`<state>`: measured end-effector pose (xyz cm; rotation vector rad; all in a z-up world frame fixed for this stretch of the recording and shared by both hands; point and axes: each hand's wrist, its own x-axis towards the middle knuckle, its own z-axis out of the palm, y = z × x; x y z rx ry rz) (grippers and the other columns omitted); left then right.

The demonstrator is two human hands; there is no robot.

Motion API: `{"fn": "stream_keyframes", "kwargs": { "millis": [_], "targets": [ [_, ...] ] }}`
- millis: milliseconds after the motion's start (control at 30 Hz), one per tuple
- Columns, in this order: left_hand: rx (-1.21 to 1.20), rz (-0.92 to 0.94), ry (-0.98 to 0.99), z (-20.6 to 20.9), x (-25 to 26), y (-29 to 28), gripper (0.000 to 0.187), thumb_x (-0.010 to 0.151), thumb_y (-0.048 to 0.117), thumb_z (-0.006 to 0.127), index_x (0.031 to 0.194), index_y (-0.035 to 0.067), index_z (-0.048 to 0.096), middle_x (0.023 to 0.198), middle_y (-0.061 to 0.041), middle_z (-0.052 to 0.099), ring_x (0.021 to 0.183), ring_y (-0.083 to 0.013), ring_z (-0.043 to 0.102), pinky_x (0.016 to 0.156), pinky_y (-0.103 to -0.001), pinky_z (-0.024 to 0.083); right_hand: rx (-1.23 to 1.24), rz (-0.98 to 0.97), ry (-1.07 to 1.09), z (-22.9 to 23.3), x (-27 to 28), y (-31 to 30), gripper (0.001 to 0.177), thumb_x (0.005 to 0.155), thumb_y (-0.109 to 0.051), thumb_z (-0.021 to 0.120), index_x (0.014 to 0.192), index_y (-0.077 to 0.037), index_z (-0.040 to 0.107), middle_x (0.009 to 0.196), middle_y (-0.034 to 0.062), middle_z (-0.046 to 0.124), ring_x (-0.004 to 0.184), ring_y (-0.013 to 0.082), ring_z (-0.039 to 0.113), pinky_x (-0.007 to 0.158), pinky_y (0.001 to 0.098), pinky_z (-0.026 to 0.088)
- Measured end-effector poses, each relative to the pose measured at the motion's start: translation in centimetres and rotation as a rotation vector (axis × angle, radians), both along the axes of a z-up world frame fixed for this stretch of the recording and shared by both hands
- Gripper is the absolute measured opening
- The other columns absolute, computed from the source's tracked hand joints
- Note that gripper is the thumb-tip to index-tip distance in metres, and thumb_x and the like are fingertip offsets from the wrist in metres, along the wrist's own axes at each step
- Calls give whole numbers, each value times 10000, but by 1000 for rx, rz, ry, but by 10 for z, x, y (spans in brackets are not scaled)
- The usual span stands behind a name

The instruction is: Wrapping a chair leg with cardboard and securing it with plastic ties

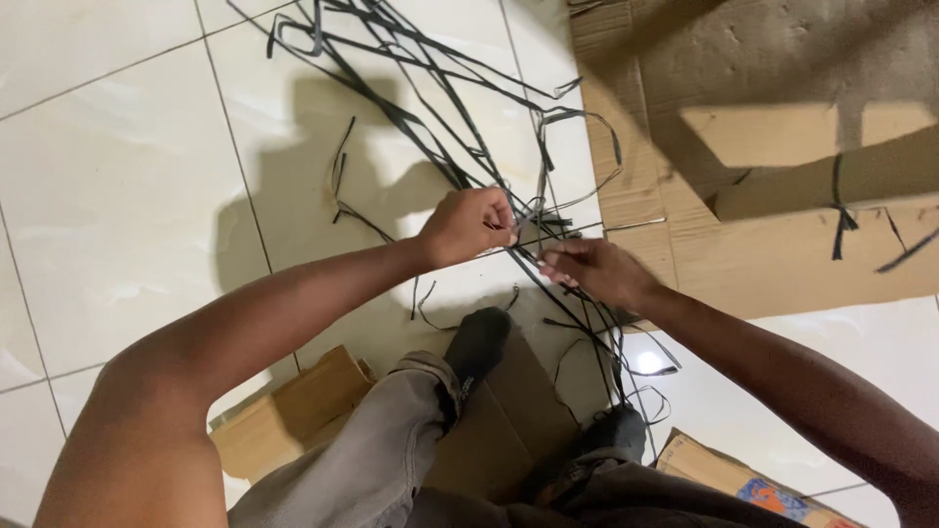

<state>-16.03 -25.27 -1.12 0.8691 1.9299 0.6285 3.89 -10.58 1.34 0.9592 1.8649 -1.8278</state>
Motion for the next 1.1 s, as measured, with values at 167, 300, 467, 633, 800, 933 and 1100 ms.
{"fn": "stream_keyframes", "kwargs": {
  "millis": [167,300,467,633,800,933,1100],
  "targets": [
    [114,-123,1,-9,22,19,232,752,358,794,902,211,696,789,28,763,872,-222,758,801,-370,586,-93,-254,194,-31,8,5,261,993,-283,690,1038,-30,733,929,121,735,910,181,691,814,307,589],
    [160,-172,-119,1,38,35,203,778,290,771,925,178,687,760,0,765,781,-164,740,767,-318,553,-41,-441,266,-28,17,14,236,993,-248,723,832,-79,690,789,47,709,788,117,683,718,220,562],
    [135,-273,-131,-5,42,46,198,800,283,752,953,158,755,805,-2,794,826,-202,756,780,-342,564,-29,-628,308,-21,35,32,322,1048,-307,660,837,-65,691,772,73,720,734,148,727,635,253,592],
    [74,-372,-78,-26,54,59,191,805,341,744,951,232,804,778,39,785,802,-193,756,742,-316,559,-16,-668,329,-13,61,46,360,1100,-339,563,854,-88,639,786,69,723,770,135,730,674,219,547],
    [92,-444,-76,-40,75,75,163,778,334,752,917,269,809,737,57,773,776,-176,754,717,-292,564,-49,-765,341,6,73,50,344,1130,-278,427,872,-99,568,807,59,718,783,126,712,748,217,537],
    [103,-560,-73,-41,96,91,172,781,362,764,931,288,805,746,37,771,798,-201,759,731,-325,577,-54,-788,361,-23,91,65,326,1137,-294,444,893,-114,564,675,105,645,696,193,744,539,188,489],
    [171,-563,-207,-35,117,112,104,853,204,748,934,159,797,719,-23,763,510,-148,695,496,-257,568,107,-591,225,-7,117,70,296,1088,-214,537,882,-24,632,616,9,416,521,141,485,513,268,442]
  ]
}}
